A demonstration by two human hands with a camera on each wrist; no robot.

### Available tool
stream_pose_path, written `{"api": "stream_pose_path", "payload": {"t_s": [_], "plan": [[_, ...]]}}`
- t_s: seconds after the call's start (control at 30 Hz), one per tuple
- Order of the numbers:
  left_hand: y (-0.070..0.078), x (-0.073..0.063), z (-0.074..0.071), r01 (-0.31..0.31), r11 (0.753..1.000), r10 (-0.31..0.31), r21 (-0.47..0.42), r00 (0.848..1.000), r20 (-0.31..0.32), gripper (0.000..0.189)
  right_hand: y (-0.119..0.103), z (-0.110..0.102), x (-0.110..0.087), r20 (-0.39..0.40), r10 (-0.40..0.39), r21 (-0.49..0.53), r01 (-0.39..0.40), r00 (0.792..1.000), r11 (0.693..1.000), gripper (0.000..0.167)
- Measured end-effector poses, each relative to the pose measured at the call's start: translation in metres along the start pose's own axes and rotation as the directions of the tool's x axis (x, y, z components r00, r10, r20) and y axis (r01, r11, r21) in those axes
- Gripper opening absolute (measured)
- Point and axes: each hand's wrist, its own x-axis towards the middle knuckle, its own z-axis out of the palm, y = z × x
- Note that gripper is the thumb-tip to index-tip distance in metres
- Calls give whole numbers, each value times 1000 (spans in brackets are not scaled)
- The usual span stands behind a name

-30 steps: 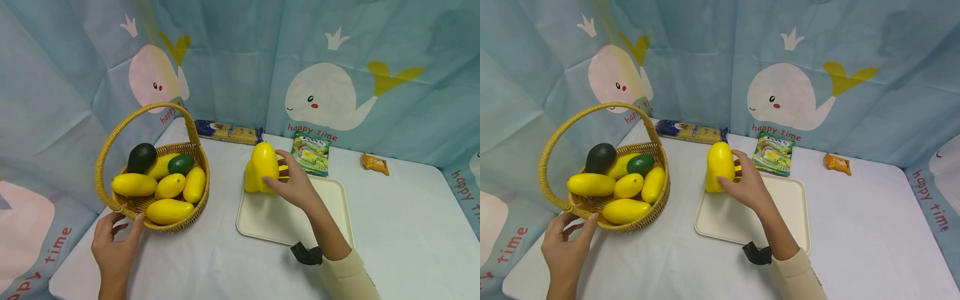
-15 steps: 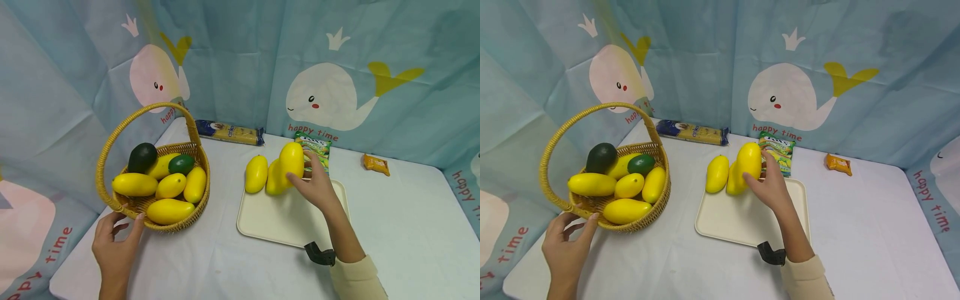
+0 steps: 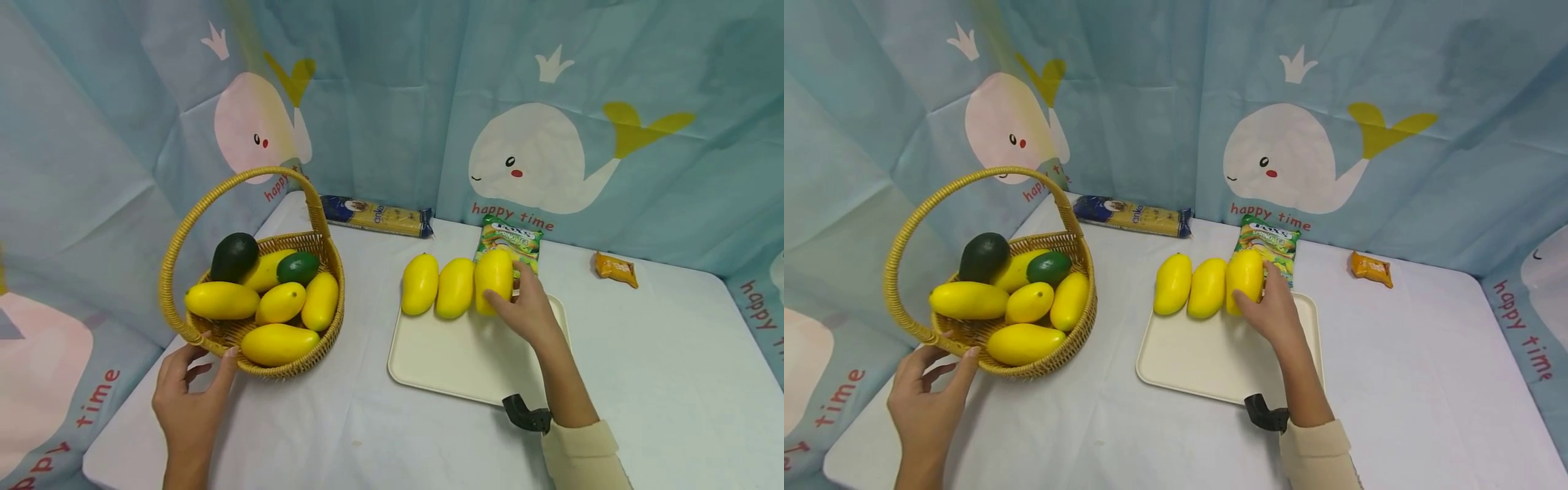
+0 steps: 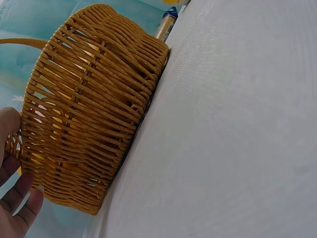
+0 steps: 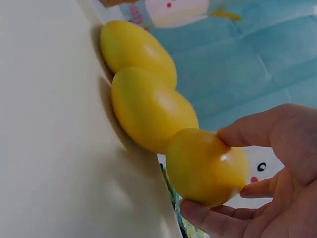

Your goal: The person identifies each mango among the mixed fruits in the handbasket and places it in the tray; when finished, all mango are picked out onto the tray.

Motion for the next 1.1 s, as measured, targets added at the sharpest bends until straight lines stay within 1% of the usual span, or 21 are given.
{"api": "stream_pose_path", "payload": {"t_s": [0.2, 0.57, 0.77, 0.93, 1.1], "plan": [[0, 0, 0, -8, 1000, 8, -4, 1000, 2, 44, 7, 3, 3, 3, 31, -23, -30, 1000, 999, 83], [0, 1, -1, -18, 1000, 18, -17, 1000, 3, 43, 16, 10, 8, 40, 78, -53, -76, 996, 996, 84], [0, 1, 0, -23, 1000, 23, -20, 1000, 7, 44, 16, 10, 7, 48, 91, -63, -88, 995, 994, 85], [0, 2, 0, -33, 999, 33, -30, 999, 2, 44, 15, 9, 6, 62, 118, -65, -114, 991, 991, 87], [0, 2, 0, -28, 999, 28, -26, 1000, 1, 44, 14, 7, 5, 73, 118, -74, -113, 990, 991, 88]]}}
